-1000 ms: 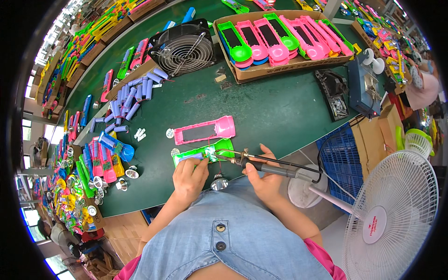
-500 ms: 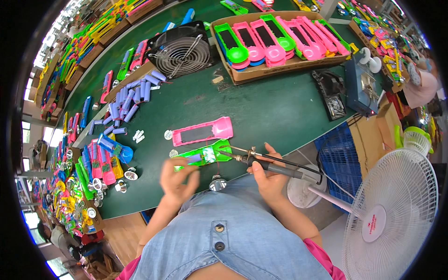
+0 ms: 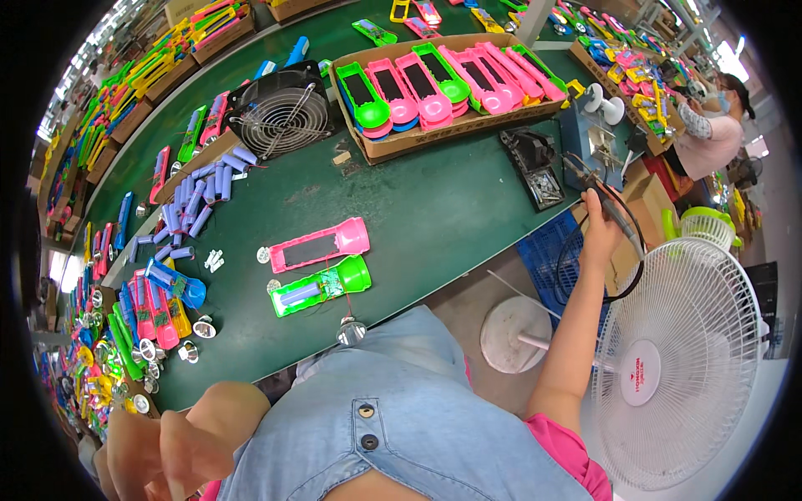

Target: The person assembles flashlights by inserting batteries into plastic casings, soldering wiring using a soldering iron, closing the casing halves together, and placing the assembled flashlights onto the upper conveyor belt.

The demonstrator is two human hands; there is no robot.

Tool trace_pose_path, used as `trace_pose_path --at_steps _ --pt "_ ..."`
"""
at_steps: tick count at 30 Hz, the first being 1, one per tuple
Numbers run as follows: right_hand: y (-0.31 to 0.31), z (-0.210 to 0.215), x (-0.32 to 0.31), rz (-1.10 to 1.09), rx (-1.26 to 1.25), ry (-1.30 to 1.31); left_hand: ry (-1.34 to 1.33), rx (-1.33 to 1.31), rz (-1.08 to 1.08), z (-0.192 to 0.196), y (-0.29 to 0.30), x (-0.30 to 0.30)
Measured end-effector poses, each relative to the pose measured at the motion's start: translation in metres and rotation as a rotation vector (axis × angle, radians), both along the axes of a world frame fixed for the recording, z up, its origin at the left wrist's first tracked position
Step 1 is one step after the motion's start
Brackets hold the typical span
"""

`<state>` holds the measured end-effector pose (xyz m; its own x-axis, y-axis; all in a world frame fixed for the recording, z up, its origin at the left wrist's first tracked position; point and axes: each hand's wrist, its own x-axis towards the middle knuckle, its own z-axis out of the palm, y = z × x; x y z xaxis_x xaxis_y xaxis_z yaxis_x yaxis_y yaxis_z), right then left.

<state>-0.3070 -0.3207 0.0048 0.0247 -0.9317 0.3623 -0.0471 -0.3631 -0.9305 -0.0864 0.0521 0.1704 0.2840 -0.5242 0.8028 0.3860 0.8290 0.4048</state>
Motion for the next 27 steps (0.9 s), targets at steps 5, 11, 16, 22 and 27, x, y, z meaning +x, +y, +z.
trace_pose_path --at_steps 5,11,16,22,27 --pt "-0.033 -0.004 0.007 0.169 0.087 0.118 -0.088 0.042 0.102 0.013 0.007 -0.003" --pt "-0.068 -0.032 0.026 0.204 0.062 0.207 -0.330 0.782 0.593 0.013 0.005 -0.008" --pt "-0.028 -0.055 0.032 -0.042 0.129 -0.082 -0.563 0.614 1.069 -0.057 -0.022 0.031" --pt "0.126 -0.072 0.056 0.390 0.212 -0.083 -1.079 1.343 1.514 -0.221 -0.029 0.108" --pt "0.220 -0.060 0.046 0.894 0.310 -0.021 -1.184 1.489 1.306 -0.201 -0.044 0.125"
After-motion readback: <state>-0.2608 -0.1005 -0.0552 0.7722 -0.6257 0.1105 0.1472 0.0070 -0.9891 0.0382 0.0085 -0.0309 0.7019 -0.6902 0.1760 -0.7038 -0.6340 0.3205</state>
